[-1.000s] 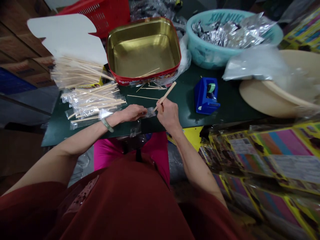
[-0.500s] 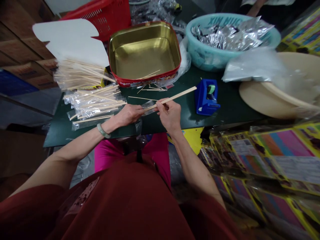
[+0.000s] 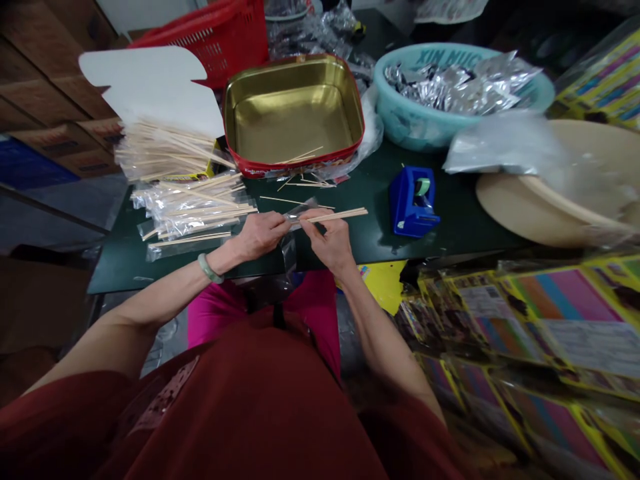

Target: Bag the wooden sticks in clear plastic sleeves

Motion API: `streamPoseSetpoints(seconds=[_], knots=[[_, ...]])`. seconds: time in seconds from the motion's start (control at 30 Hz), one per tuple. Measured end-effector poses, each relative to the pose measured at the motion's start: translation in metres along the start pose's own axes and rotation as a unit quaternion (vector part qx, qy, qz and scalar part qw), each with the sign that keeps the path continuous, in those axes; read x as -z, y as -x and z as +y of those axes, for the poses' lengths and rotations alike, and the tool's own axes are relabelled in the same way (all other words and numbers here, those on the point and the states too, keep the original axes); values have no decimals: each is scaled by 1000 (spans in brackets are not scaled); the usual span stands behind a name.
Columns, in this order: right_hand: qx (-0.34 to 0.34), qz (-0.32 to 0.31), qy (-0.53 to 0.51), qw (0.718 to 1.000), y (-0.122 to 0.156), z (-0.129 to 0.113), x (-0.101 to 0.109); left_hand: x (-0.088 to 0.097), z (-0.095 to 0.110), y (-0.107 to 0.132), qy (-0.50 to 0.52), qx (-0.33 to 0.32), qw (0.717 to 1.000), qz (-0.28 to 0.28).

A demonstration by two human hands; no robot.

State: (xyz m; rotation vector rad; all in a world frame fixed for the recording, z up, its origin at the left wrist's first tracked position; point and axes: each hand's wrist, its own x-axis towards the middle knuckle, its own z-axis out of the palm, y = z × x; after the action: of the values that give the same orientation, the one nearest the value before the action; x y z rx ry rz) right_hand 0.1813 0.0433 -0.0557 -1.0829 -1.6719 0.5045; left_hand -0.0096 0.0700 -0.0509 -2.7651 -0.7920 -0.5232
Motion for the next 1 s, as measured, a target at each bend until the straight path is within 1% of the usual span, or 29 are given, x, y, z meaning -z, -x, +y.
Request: streamPoseSetpoints(seconds=[0.07, 0.1, 0.17, 0.2, 0.27, 0.33, 0.37, 0.43, 0.5, 0.6, 0.67, 0.73, 0.77, 0.8, 0.83, 0.87, 0.93, 0.97, 1.0], knots=[[-40, -3, -10, 999, 0, 0, -1, -5, -1, 0, 18, 15, 1000, 16], [-63, -3, -13, 998, 0, 1, -2, -8, -2, 0, 31, 32, 999, 27], [-104, 5, -19, 994, 1, 6, -6, -15, -3, 2, 66, 83, 994, 40], [-120, 14, -26, 992, 2, 9, -7, -18, -4, 3, 86, 109, 990, 31], [-144, 34, -48, 988, 4, 15, -10, -24, -6, 6, 118, 146, 982, -23], [-168, 50, -72, 982, 6, 20, -10, -28, -9, 9, 134, 160, 973, -94], [-181, 57, -83, 978, 6, 22, -9, -30, -10, 10, 136, 164, 970, -119], [-206, 77, -104, 970, 6, 26, -2, -31, -12, 11, 134, 171, 966, -144], [-237, 112, -118, 958, 3, 30, 12, -31, -13, 12, 126, 173, 965, -151], [-271, 183, -117, 938, -7, 38, 47, -31, -11, 12, 111, 171, 966, -159], [-255, 265, -103, 924, -16, 41, 78, -31, -10, 12, 103, 175, 965, -166], [-208, 365, -98, 902, -24, 39, 110, -31, -11, 11, 91, 189, 962, -175], [-179, 395, -104, 895, -26, 34, 124, -29, -14, 10, 81, 203, 959, -179], [-148, 396, -116, 899, -26, 28, 135, -28, -18, 8, 69, 220, 956, -184], [-121, 372, -130, 911, -25, 19, 143, -24, -23, 6, 57, 238, 951, -191], [-103, 329, -143, 928, -23, 9, 147, -20, -29, 2, 46, 252, 945, -202], [-102, 230, -157, 955, -16, -13, 144, -7, -42, -7, 36, 261, 938, -226], [-118, 192, -157, 961, -13, -23, 138, 2, -47, -12, 42, 258, 938, -226], [-138, 164, -154, 965, -11, -32, 129, 11, -50, -17, 59, 253, 942, -212]])
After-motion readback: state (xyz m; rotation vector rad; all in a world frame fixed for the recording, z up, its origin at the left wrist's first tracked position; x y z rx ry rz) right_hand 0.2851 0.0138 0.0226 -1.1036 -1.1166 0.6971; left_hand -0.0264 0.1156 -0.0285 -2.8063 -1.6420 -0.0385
